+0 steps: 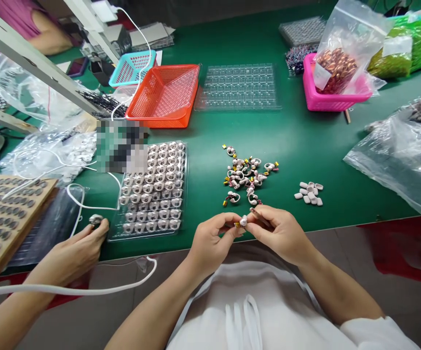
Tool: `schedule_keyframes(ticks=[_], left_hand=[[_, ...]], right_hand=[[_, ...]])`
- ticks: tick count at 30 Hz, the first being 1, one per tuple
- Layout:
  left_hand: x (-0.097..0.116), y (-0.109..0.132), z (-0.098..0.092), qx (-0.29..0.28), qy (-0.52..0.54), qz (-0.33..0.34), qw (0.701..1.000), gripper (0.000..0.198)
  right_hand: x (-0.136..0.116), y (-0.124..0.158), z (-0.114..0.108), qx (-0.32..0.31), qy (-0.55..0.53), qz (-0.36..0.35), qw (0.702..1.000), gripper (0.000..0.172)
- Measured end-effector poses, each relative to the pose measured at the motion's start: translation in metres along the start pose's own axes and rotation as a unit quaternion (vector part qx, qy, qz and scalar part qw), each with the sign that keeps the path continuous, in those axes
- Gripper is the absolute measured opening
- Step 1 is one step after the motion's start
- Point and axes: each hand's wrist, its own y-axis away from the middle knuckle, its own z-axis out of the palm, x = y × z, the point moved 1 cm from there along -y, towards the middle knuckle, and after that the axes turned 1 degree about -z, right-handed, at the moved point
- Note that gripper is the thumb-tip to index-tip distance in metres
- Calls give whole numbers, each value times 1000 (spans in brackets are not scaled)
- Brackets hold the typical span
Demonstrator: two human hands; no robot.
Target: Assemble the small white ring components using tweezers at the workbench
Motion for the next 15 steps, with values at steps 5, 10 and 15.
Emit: schedule_keyframes(ticks=[5,10,15], left_hand=[[0,2,-1,-1,70,-37,997,9],[2,3,0,3,108,-59,992,9],[2,5,2,1,150,-69,986,12]], right_hand=[[3,6,-1,11,37,-155,987,13],[6,9,0,11,89,-243,966,21],[4,10,5,48,103,-270,956,20]])
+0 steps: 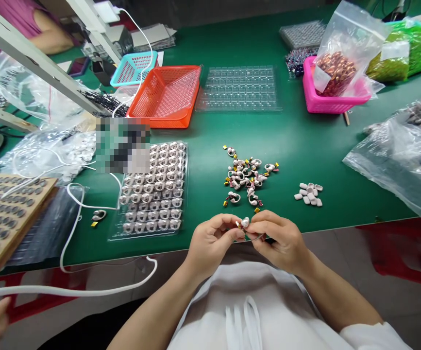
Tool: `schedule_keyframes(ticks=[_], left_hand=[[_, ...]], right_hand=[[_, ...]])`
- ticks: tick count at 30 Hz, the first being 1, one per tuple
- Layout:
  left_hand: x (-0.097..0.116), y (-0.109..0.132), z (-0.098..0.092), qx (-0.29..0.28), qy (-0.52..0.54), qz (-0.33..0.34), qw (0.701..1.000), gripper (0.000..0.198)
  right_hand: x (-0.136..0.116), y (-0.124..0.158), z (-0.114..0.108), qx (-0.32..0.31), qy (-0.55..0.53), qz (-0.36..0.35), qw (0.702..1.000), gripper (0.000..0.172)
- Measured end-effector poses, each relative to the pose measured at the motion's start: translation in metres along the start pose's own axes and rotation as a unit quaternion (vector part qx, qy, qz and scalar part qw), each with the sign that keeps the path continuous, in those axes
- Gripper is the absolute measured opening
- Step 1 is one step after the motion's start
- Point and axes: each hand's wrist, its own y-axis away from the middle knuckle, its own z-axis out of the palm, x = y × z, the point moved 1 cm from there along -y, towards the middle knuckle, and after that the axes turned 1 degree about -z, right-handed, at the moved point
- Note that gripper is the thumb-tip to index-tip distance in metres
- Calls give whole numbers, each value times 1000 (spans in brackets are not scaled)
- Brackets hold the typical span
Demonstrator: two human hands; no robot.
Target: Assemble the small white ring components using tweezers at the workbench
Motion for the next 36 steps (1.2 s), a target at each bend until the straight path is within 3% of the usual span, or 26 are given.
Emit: schedule_keyframes(ticks=[5,10,17,25,27,29,32,36], left_hand=[[2,4,-3,-36,79,-48,995,18],[1,0,-4,-76,234,-132,960,33],[2,-6,-12,-134,216,-188,949,21],[4,-7,-12,-153,190,-224,944,25],[5,-6,-8,-149,188,-218,946,24],[7,-5,-5,-144,185,-204,951,23],[12,-3,0,-118,183,-162,962,25],[15,0,6,-59,182,-100,977,25]], right_hand=[[2,4,-1,-12,35,-65,997,26],[4,2,-6,-22,88,-130,987,27],[0,-3,-8,-74,158,-191,966,28],[-1,-12,-24,-216,208,-255,919,18],[-1,-13,-28,-222,183,-235,928,19],[-1,-12,-30,-200,105,-190,956,22],[-1,-5,-32,-96,-43,-61,993,25],[1,6,-29,52,-114,98,987,29]])
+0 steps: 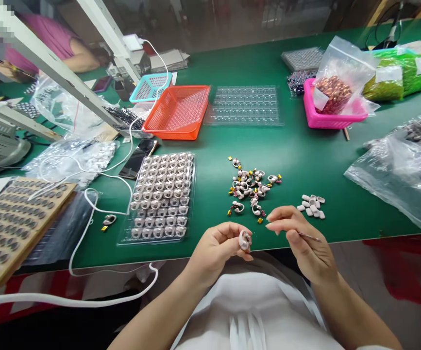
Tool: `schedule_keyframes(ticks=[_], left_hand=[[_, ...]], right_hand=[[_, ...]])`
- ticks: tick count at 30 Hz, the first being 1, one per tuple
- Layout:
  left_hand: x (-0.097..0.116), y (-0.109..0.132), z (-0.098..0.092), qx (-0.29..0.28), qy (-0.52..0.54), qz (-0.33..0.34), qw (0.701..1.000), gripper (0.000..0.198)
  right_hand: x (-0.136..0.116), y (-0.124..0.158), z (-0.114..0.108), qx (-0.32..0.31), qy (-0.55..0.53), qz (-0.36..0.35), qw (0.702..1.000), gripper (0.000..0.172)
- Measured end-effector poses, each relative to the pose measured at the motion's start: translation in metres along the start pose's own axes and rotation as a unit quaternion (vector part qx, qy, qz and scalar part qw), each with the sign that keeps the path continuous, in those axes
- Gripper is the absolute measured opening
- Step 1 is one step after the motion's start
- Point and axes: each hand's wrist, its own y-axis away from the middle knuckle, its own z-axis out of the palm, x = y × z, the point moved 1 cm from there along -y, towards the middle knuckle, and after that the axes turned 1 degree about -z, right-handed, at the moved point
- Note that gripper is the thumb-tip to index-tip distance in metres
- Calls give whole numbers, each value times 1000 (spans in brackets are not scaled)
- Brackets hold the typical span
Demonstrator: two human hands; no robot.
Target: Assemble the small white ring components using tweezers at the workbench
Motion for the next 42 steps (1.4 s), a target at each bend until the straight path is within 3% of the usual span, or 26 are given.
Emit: schedule_keyframes(ticks=[4,9,13,30,42], left_hand=[[-4,1,-1,31,-23,52,998,20],[-5,4,-4,79,-53,112,989,16],[-6,4,-3,109,-57,131,984,15],[-15,3,-5,128,-68,170,975,12],[-17,2,-5,123,-62,157,978,12]], right_hand=[[8,6,5,72,-22,22,997,42],[11,15,6,105,-94,9,990,34],[4,20,9,92,-136,-18,986,22],[3,27,21,63,-41,-89,993,38],[10,20,31,96,-77,-49,991,32]])
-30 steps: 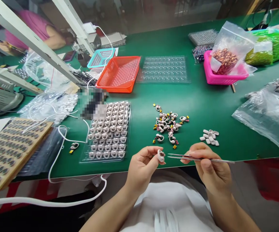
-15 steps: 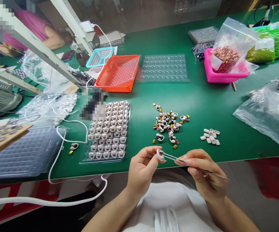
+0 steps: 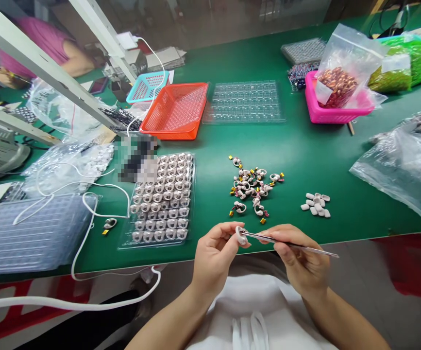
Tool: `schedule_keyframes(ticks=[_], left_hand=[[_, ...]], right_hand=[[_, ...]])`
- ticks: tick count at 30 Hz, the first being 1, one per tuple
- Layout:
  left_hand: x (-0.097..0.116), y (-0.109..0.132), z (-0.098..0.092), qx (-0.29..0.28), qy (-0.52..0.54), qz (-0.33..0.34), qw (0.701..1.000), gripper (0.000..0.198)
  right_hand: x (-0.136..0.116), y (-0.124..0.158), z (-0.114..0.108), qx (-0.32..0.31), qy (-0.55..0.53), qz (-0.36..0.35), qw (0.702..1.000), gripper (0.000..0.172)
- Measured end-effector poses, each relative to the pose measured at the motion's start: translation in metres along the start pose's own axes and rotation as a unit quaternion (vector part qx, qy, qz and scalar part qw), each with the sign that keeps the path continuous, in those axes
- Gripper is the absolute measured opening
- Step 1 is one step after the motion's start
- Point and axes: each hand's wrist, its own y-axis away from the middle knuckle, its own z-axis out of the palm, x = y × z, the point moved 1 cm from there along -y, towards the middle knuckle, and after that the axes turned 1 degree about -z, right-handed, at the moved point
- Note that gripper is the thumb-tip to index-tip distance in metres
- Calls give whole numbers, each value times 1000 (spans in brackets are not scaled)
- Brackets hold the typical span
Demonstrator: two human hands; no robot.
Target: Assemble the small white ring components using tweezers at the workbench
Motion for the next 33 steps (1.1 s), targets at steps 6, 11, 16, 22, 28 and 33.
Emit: schedule_keyframes(ticks=[6,11,16,22,28,33], left_hand=[[2,0,-5,-15,19,-25,999,12],[3,-1,-4,-4,3,-24,1000,12],[7,0,-1,-1,-9,-16,1000,11],[15,5,3,-32,-36,-15,999,9],[16,6,4,-36,-59,1,998,7],[17,5,3,-28,-63,-3,998,10]], right_hand=[[2,-4,-6,-103,21,-112,988,35],[3,-6,-8,-92,11,-83,992,33],[6,-10,-3,-19,-88,28,996,20],[17,-17,0,22,-225,134,965,10],[19,-16,3,44,-227,174,957,17],[8,-17,-6,44,-196,126,971,32]])
